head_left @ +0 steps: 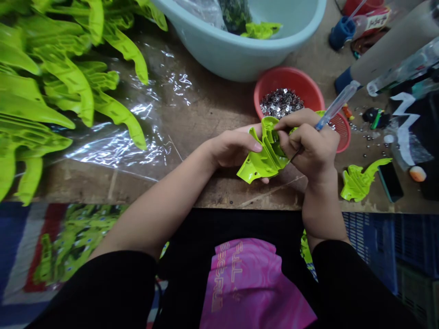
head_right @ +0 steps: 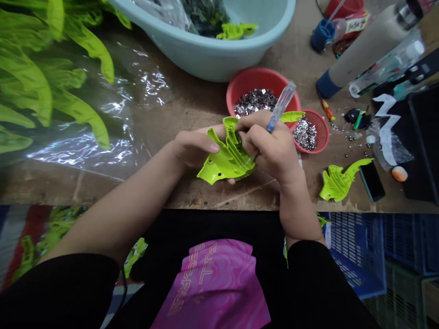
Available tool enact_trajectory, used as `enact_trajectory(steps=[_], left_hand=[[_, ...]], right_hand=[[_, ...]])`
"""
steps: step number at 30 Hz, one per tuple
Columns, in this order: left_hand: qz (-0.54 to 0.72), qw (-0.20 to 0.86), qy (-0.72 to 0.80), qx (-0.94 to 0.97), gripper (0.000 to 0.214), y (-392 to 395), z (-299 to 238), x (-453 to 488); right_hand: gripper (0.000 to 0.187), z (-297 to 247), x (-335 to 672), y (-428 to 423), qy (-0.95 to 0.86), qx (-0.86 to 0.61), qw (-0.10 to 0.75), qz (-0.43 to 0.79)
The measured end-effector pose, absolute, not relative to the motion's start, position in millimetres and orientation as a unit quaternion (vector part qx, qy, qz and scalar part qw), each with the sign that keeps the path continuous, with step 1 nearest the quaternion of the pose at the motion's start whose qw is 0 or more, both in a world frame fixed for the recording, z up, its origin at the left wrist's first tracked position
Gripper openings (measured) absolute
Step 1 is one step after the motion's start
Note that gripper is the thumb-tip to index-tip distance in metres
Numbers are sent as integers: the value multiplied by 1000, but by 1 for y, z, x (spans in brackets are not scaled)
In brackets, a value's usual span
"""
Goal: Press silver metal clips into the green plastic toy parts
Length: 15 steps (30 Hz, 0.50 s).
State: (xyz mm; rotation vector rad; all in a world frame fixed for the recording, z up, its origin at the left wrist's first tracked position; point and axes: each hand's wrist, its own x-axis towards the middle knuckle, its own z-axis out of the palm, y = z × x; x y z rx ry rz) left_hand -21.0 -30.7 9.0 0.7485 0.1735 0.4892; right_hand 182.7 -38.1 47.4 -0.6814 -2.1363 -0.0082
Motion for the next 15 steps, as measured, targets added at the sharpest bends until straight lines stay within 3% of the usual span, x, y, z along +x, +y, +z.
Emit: enact_trajectory(steps=[6, 15], left_hand=[[230, 899, 77, 363, 50, -30, 7, -21], [226, 896, 83, 373, 70, -29, 5, -20]], right_hand=[[29, 45, 183, -41, -862, -267, 431, 10], [28, 47, 186, -36, -875, -253, 412, 16]])
